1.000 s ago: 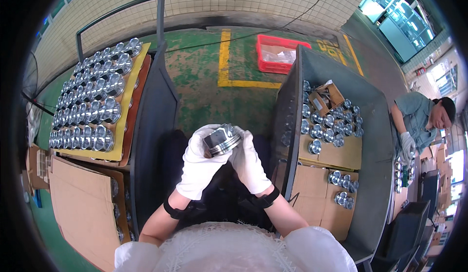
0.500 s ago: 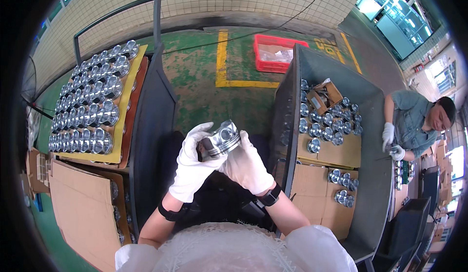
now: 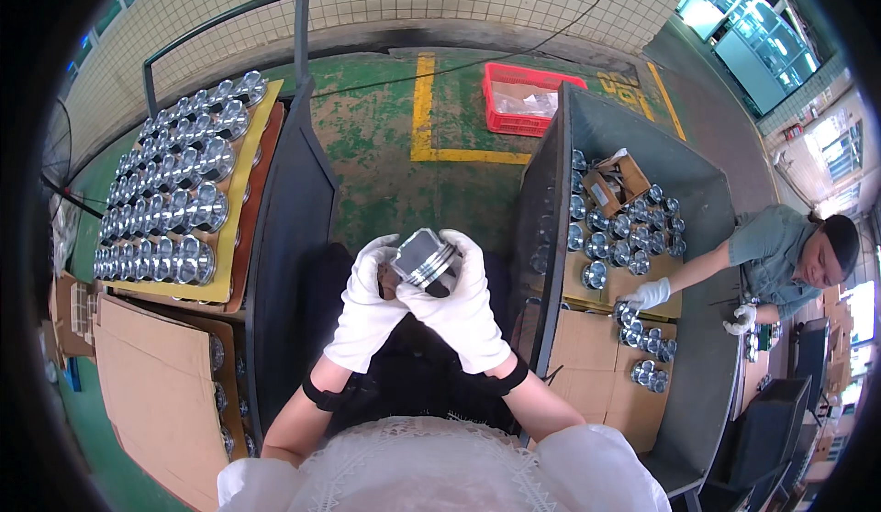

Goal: Inspecting and organizing metal pistons in a factory setting.

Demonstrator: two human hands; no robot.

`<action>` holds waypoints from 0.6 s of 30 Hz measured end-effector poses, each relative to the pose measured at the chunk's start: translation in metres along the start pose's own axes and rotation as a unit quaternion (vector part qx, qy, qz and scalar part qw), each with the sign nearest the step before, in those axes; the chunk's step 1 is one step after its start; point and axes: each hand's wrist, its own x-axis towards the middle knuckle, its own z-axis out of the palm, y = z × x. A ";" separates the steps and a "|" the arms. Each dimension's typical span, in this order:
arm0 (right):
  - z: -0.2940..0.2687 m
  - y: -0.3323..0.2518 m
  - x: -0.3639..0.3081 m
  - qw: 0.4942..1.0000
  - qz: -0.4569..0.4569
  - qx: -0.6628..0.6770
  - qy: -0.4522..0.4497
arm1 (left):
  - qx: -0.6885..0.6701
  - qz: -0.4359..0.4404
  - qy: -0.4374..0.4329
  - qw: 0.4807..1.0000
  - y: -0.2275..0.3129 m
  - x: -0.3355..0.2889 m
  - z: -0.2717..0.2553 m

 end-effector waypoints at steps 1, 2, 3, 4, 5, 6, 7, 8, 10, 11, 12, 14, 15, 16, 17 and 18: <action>0.000 -0.005 -0.001 0.996 -0.034 -0.088 0.003 | -0.004 -0.001 0.006 1.000 0.000 0.000 0.002; 0.000 -0.009 -0.002 0.982 -0.067 -0.176 0.006 | 0.024 0.012 0.000 1.000 0.003 -0.001 0.001; 0.000 -0.011 -0.001 0.982 -0.066 -0.177 0.009 | 0.022 0.013 -0.002 1.000 0.001 -0.002 0.002; 0.001 -0.014 0.001 0.963 -0.121 -0.240 0.020 | 0.039 0.016 -0.005 0.999 -0.001 -0.003 0.002; 0.001 -0.015 0.002 0.937 -0.174 -0.301 0.032 | 0.056 0.020 -0.009 0.998 -0.002 -0.004 0.002; 0.000 -0.011 0.001 0.942 -0.163 -0.294 0.027 | 0.056 0.021 -0.011 0.998 -0.003 -0.006 -0.001; -0.002 -0.008 0.001 0.941 -0.163 -0.295 0.031 | 0.044 -0.039 -0.027 0.998 -0.001 -0.006 -0.003; -0.003 -0.004 0.000 0.978 -0.081 -0.193 0.015 | 0.033 -0.099 -0.044 0.994 0.002 -0.005 -0.004; -0.004 0.008 0.005 0.999 0.022 0.020 -0.012 | -0.028 -0.121 -0.016 0.992 0.012 -0.004 -0.007; -0.002 0.014 0.009 0.997 -0.042 0.053 -0.042 | -0.058 -0.122 0.006 0.991 0.017 -0.003 -0.008; -0.012 0.012 0.003 0.967 0.100 0.228 -0.054 | -0.062 -0.130 -0.005 0.990 0.023 0.000 -0.006; -0.012 -0.024 0.001 0.836 0.252 0.477 -0.095 | -0.011 -0.010 0.022 1.000 0.029 0.006 -0.001; -0.013 -0.027 0.003 0.814 0.288 0.501 -0.063 | -0.017 -0.015 0.022 1.000 0.042 0.003 0.000; -0.016 -0.028 0.006 0.820 0.287 0.490 -0.075 | -0.002 0.024 0.020 0.999 0.055 0.007 -0.003; -0.017 -0.028 0.007 0.825 0.285 0.480 -0.087 | 0.013 0.064 0.018 0.998 0.062 0.009 -0.004; -0.017 -0.030 0.006 0.838 0.281 0.463 -0.075 | 0.004 0.065 0.014 0.998 0.067 0.008 -0.004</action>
